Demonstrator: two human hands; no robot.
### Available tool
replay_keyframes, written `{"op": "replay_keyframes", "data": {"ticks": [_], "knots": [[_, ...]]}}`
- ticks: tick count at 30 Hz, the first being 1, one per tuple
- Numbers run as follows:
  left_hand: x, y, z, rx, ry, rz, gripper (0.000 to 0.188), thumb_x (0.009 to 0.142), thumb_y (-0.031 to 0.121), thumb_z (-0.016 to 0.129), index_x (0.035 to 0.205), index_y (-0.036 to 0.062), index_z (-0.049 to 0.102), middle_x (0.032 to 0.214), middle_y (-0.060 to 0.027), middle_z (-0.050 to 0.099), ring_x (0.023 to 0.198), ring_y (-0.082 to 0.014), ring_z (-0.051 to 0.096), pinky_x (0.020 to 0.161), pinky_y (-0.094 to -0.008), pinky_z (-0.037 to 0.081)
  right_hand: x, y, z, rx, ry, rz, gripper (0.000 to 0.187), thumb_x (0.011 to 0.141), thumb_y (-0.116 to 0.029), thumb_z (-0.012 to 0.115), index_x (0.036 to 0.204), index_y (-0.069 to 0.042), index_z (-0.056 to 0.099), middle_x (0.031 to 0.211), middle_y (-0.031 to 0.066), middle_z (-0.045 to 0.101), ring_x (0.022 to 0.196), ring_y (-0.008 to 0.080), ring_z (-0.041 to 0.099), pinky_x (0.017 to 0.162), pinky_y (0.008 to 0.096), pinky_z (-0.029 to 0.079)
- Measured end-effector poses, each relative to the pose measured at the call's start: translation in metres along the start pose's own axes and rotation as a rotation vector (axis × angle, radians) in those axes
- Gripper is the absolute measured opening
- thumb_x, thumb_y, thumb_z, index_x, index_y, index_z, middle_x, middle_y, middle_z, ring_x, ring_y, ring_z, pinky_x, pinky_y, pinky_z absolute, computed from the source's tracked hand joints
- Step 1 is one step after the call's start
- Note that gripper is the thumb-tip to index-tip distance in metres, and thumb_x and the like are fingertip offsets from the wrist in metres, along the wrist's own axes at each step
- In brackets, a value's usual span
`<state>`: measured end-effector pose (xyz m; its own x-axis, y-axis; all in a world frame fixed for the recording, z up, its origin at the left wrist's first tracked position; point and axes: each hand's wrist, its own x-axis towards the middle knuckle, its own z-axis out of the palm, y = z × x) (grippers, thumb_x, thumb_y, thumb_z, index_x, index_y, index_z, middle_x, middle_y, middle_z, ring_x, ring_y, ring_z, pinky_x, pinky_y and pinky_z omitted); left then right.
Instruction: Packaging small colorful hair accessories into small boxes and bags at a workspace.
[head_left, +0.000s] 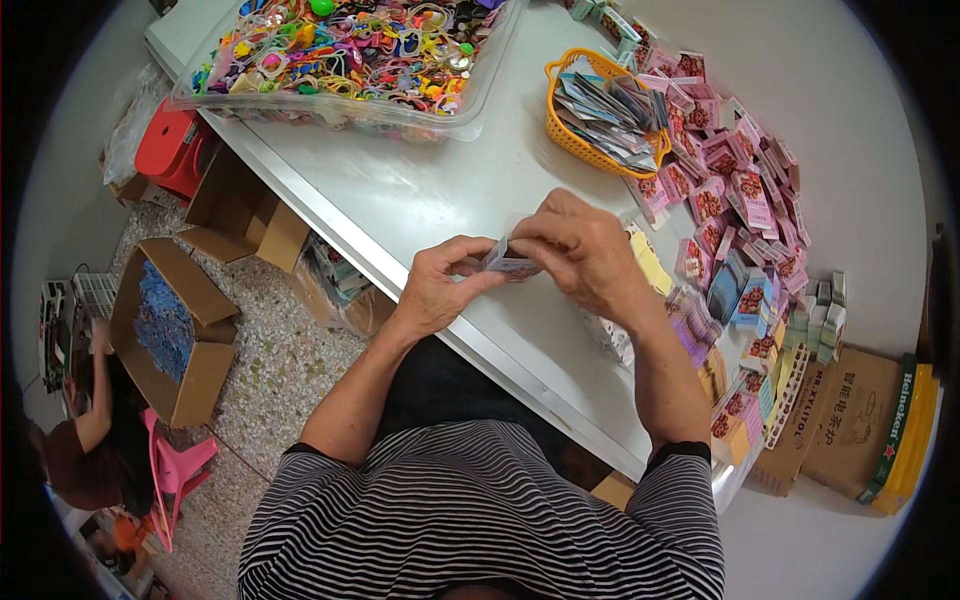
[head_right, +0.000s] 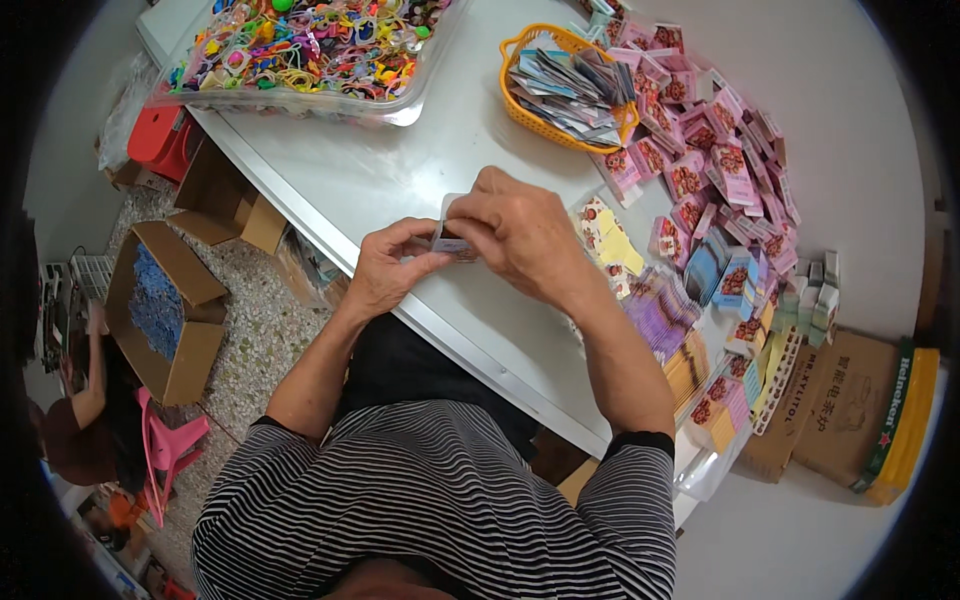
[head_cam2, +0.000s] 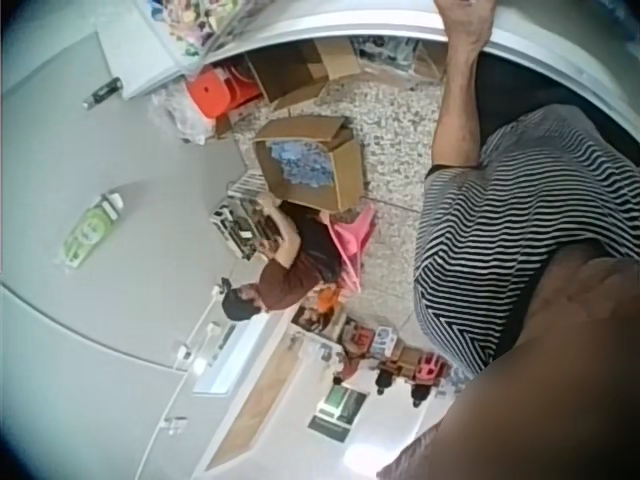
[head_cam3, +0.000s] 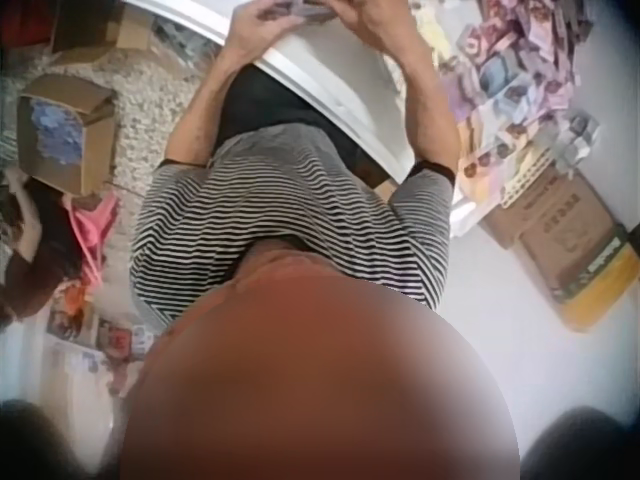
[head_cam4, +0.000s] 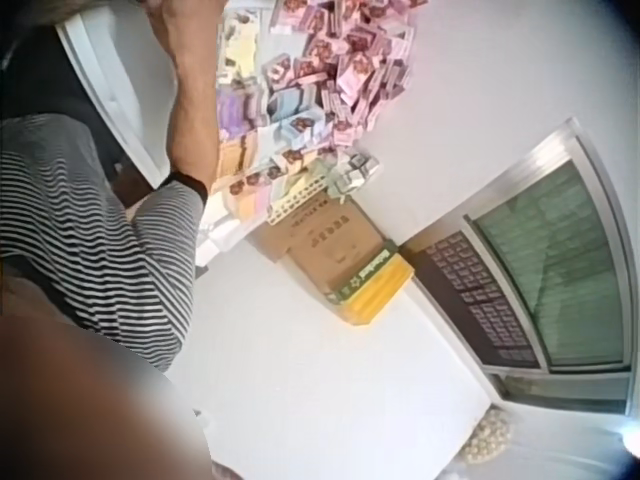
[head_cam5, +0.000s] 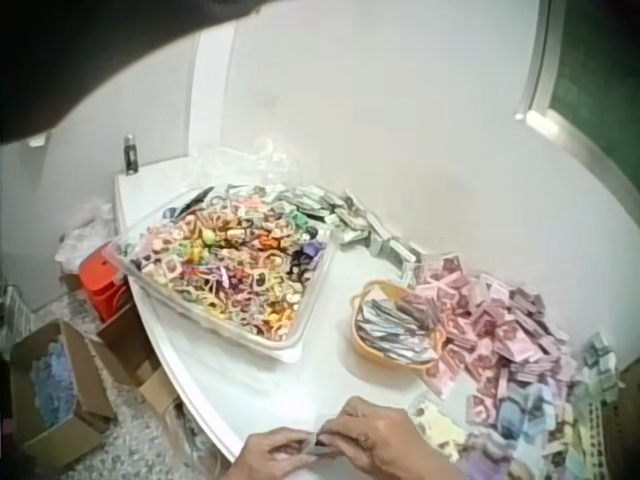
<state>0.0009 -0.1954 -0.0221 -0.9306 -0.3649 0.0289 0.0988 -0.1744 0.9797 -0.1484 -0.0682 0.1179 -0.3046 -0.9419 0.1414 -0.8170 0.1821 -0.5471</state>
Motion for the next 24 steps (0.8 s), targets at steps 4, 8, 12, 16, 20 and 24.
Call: {"op": "replay_keyframes", "data": {"ticks": [4,8,12,16,20,24], "knots": [[0.001,0.005,0.003,0.066,-0.009,0.019,0.037,0.084,-0.004,0.075,0.121,-0.0028,0.066,0.109,-0.0102,0.071,0.096,-0.0165,0.069,0.088,-0.0291,0.056,0.003,0.0,-0.022,-0.051,-0.049,-0.032,0.012,0.081,-0.008,0.073,0.093,-0.006,0.072,0.083,0.0106,0.06,0.075,0.0291,0.063,0.065,0.0386,0.05],[-0.005,0.0,0.003,-0.03,0.055,-0.028,0.036,0.084,-0.002,0.076,0.119,-0.0016,0.067,0.107,-0.0081,0.071,0.091,-0.0148,0.069,0.083,-0.0272,0.056,0.001,-0.003,0.002,-0.224,-0.219,-0.051,0.008,0.085,-0.012,0.066,0.087,-0.004,0.067,0.09,0.0119,0.06,0.085,0.0319,0.064,0.07,0.0445,0.051],[-0.004,-0.002,0.001,-0.019,0.038,-0.013,0.037,0.085,-0.004,0.074,0.12,-0.0019,0.066,0.109,-0.0084,0.071,0.093,-0.0149,0.069,0.084,-0.0275,0.056,-0.013,-0.007,0.004,-0.15,-0.196,-0.028,0.013,0.086,-0.011,0.065,0.097,-0.004,0.068,0.094,0.0139,0.061,0.091,0.0333,0.063,0.073,0.044,0.053],[-0.003,-0.005,0.003,-0.022,0.051,0.004,0.036,0.084,-0.003,0.075,0.119,-0.0023,0.066,0.109,-0.0093,0.071,0.092,-0.0155,0.069,0.084,-0.028,0.056,-0.035,0.004,-0.033,0.225,0.096,0.12,0.024,0.091,-0.012,0.07,0.114,-0.005,0.071,0.09,0.0101,0.065,0.083,0.0221,0.065,0.071,0.0333,0.051],[0.0,-0.002,0.007,-0.02,0.048,-0.015,0.035,0.084,-0.002,0.077,0.118,-0.0027,0.067,0.108,-0.0102,0.072,0.093,-0.0163,0.07,0.083,-0.0287,0.057,-0.076,0.037,-0.071,0.033,0.092,0.339,0.022,0.09,-0.011,0.069,0.11,-0.003,0.071,0.084,0.0131,0.067,0.079,0.0248,0.064,0.071,0.0346,0.05],[-0.001,-0.001,0.006,-0.033,0.054,-0.01,0.035,0.084,-0.001,0.077,0.117,-0.0034,0.067,0.108,-0.011,0.072,0.093,-0.0168,0.07,0.084,-0.0292,0.057,-0.118,0.074,-0.06,-0.237,0.039,0.33,0.023,0.089,-0.01,0.066,0.11,-0.001,0.071,0.088,0.0168,0.067,0.08,0.0312,0.064,0.073,0.0378,0.05]]}}
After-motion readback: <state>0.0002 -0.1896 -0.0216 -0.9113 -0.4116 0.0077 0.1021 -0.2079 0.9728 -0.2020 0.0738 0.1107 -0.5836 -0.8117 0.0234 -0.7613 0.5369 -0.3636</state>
